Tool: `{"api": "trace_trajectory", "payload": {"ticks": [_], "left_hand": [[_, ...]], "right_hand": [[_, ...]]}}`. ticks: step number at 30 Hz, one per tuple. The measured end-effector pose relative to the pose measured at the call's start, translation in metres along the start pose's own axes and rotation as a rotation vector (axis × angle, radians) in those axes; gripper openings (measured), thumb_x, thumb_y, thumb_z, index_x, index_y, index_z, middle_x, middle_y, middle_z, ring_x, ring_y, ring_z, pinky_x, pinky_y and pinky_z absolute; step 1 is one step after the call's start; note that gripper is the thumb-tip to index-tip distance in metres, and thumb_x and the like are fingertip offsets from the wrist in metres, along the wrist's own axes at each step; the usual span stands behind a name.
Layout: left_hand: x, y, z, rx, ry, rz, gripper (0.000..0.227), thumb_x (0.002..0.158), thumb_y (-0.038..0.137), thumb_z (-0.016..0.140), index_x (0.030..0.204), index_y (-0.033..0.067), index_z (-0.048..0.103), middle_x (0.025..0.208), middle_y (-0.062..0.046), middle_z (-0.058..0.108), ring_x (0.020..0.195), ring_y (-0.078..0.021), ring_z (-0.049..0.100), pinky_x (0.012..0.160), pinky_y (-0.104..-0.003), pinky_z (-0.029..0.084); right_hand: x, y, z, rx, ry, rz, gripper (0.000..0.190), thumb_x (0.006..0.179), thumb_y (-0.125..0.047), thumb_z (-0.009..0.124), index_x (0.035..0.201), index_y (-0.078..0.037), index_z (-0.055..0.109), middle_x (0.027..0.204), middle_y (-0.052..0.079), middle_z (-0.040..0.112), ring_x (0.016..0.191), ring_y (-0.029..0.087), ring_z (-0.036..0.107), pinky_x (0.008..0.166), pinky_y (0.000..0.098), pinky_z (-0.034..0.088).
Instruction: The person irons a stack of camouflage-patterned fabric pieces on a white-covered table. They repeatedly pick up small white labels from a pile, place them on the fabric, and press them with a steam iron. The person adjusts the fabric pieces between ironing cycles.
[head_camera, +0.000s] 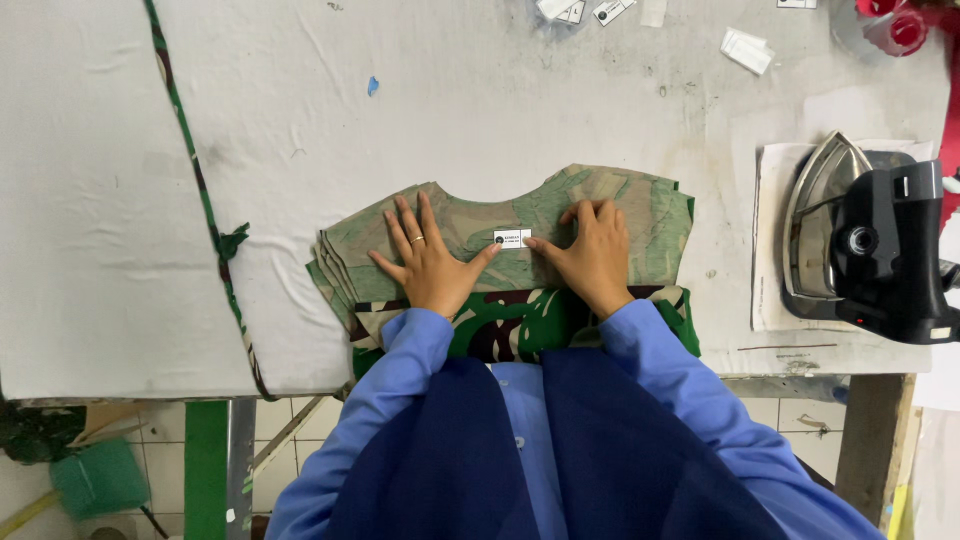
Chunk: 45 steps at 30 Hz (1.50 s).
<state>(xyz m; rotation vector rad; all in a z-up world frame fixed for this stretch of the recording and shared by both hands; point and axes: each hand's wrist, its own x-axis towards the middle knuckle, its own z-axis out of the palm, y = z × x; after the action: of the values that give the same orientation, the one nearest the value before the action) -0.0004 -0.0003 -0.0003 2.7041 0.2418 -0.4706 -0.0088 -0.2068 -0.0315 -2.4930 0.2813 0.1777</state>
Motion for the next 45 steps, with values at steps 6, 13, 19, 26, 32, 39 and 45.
{"api": "trace_trajectory", "payload": {"ticks": [6, 13, 19, 26, 32, 39, 45], "left_hand": [[0.000, 0.004, 0.007, -0.022, 0.000, -0.017, 0.112, 0.077, 0.064, 0.067, 0.157, 0.0152, 0.006, 0.163, -0.017, -0.006, 0.148, -0.0410, -0.007, 0.103, -0.077, 0.001], [0.023, -0.036, -0.015, -0.035, -0.077, -0.158, 0.089, 0.087, 0.070, 0.034, 0.157, 0.0271, 0.001, 0.165, -0.004, -0.007, 0.150, -0.0307, -0.013, 0.109, -0.070, -0.010], [0.054, -0.127, -0.005, 0.018, 0.612, 0.071, 0.053, 0.090, 0.054, 0.067, 0.130, 0.0206, 0.059, 0.136, -0.009, 0.051, 0.122, -0.0327, 0.047, 0.100, -0.051, 0.032], [0.060, -0.129, 0.000, -0.076, 0.716, 0.099, 0.035, 0.092, 0.042, 0.070, 0.116, 0.0168, 0.067, 0.123, -0.006, 0.058, 0.115, -0.0303, 0.051, 0.093, -0.048, 0.038], [0.062, -0.153, 0.006, -0.434, 0.812, 0.126, 0.027, 0.104, 0.028, 0.052, 0.126, 0.0140, 0.056, 0.118, -0.005, 0.056, 0.109, -0.0289, 0.053, 0.096, -0.042, 0.040], [0.061, -0.160, 0.009, -0.427, 0.910, 0.143, 0.022, 0.104, 0.022, 0.052, 0.118, 0.0093, 0.062, 0.110, -0.009, 0.063, 0.102, -0.0332, 0.058, 0.093, -0.043, 0.041], [0.063, -0.156, 0.009, -0.359, 0.928, 0.222, 0.018, 0.104, 0.020, 0.053, 0.113, 0.0109, 0.066, 0.106, -0.007, 0.065, 0.098, -0.0319, 0.060, 0.090, -0.044, 0.042]], "right_hand": [[0.000, 0.007, 0.004, -0.048, 0.036, -0.049, 0.055, 0.068, -0.054, 0.081, 0.096, -0.015, 0.055, 0.104, 0.011, 0.050, 0.101, 0.036, 0.053, 0.085, 0.0457, 0.042], [0.007, 0.130, -0.161, -0.775, 0.743, 0.032, 0.059, 0.089, -0.038, 0.085, 0.119, 0.008, 0.065, 0.121, 0.024, 0.053, 0.109, 0.042, 0.045, 0.080, 0.0539, 0.036], [0.014, 0.220, -0.236, -0.269, 0.127, 0.362, 0.052, 0.115, -0.044, 0.055, 0.128, 0.005, 0.048, 0.112, 0.036, 0.062, 0.100, 0.056, 0.055, 0.078, 0.0565, 0.040], [0.015, 0.001, -0.190, -0.442, -0.228, 0.239, 0.057, 0.093, -0.056, 0.057, 0.126, -0.009, 0.052, 0.103, 0.030, 0.068, 0.089, 0.046, 0.068, 0.071, 0.0523, 0.054], [0.024, -0.126, -0.072, -0.421, -0.667, -0.512, 0.061, 0.089, -0.058, 0.054, 0.131, -0.014, 0.052, 0.091, 0.024, 0.071, 0.092, 0.043, 0.070, 0.081, 0.0534, 0.055], [0.028, -0.120, -0.076, -0.390, -0.681, -0.541, 0.068, 0.087, -0.062, 0.054, 0.137, -0.017, 0.047, 0.090, 0.023, 0.070, 0.089, 0.042, 0.069, 0.076, 0.0526, 0.055], [0.025, 0.023, -0.173, -0.358, -0.389, 0.103, 0.076, 0.087, -0.060, 0.058, 0.140, -0.006, 0.050, 0.116, 0.033, 0.065, 0.114, 0.048, 0.060, 0.096, 0.0559, 0.048]]}}
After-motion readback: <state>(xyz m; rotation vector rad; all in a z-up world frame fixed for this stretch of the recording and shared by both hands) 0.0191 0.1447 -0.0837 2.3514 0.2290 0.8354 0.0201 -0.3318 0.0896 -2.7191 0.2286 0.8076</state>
